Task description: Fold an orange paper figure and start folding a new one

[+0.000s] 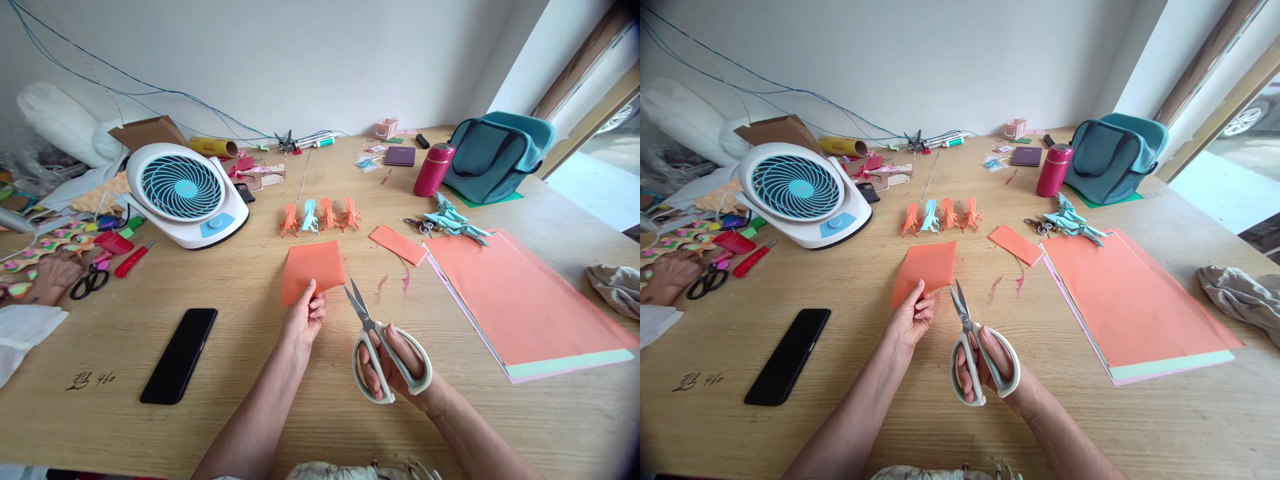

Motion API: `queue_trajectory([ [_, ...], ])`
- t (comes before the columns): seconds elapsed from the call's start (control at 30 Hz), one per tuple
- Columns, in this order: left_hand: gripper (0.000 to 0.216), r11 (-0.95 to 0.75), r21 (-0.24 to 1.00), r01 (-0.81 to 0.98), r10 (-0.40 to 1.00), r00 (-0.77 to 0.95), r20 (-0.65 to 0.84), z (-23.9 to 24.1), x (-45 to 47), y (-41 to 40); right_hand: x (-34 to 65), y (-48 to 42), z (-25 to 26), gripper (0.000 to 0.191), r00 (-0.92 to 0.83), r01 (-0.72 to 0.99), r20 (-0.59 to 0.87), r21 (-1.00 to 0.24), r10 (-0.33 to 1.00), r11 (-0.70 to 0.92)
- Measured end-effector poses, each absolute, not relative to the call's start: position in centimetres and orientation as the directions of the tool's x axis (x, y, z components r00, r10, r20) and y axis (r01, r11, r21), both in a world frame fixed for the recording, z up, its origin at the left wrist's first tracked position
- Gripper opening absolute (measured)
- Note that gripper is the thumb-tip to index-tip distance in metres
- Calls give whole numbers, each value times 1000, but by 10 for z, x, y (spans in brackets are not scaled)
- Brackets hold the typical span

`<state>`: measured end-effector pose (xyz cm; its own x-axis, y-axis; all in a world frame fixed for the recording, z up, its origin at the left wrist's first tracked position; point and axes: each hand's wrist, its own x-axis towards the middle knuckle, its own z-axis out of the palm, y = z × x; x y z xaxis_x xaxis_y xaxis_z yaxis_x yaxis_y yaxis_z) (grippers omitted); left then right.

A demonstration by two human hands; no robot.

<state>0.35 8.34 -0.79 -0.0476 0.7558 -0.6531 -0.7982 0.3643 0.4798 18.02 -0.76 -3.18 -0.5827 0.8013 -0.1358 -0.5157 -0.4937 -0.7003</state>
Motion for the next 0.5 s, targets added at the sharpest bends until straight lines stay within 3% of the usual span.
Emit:
queue_trajectory([
  [0.27, 4, 301, 585, -753, 790, -147, -595, -20, 4, 77, 170, -6, -32, 59, -602, -513, -224, -628, 767, -586],
  [0.5, 16, 298, 522, -799, 855, -20, -519, -22, 13, 71, 165, -7, -33, 53, -588, -581, -264, -520, 764, -627],
])
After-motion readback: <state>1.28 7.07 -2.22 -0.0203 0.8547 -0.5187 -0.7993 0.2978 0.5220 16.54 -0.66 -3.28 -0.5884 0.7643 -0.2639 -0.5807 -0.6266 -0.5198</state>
